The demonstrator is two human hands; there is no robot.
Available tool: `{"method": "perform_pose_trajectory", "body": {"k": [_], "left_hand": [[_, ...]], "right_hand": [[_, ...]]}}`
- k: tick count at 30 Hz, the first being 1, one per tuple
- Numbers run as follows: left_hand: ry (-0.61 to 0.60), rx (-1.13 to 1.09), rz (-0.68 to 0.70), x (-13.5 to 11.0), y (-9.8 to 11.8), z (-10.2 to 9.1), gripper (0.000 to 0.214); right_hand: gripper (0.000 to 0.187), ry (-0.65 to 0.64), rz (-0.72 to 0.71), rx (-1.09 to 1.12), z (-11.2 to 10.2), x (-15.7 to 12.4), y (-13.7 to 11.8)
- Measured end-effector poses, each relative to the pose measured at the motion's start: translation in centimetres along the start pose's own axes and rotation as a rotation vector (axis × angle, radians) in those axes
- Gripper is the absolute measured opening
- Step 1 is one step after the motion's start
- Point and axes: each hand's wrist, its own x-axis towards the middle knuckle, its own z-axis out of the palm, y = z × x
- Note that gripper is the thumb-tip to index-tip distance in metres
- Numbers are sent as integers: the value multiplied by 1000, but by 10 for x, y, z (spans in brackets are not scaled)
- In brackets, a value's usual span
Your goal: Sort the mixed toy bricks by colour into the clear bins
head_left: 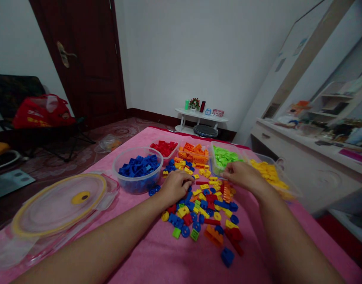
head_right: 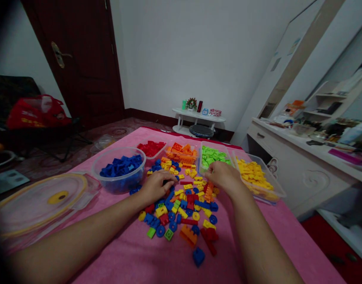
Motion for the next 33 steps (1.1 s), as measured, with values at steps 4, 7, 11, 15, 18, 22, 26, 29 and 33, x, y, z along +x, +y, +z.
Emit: {"method": "perform_pose_trajectory", "body": {"k": [4,7,11,15,18,22,26,29,33], "left_hand": [[-12,-1,13,1,0,0,22],[-15,-9,8,1,-1,1,23],[-10,-17,0,0,-2,1,23],[-17,-26,7,0,-1,1,24],[-23,-19,-2,0,1,0,24],[-20,-22,17,0,1,0,23],[-32,-27,24,0,1,-1,23],[-37,-18,18,1,1,-1,23],[-38,-16,21,1,2,-1,24]], "right_hand": [[35,-256,102,-33,3,-6,10],[27,-333,99,8,12,-11,5],[11,-203,0,-96,15,-12,-6],[14,-133,-105,104,11,-11,-12],[23,-88,-140,414,10,-8,-16],[39,196,-125,696,3,-5,-12],[49,586,41,841,-7,1,22],[39,736,206,966,-12,6,54],[26,681,289,1173,-10,12,83]]}}
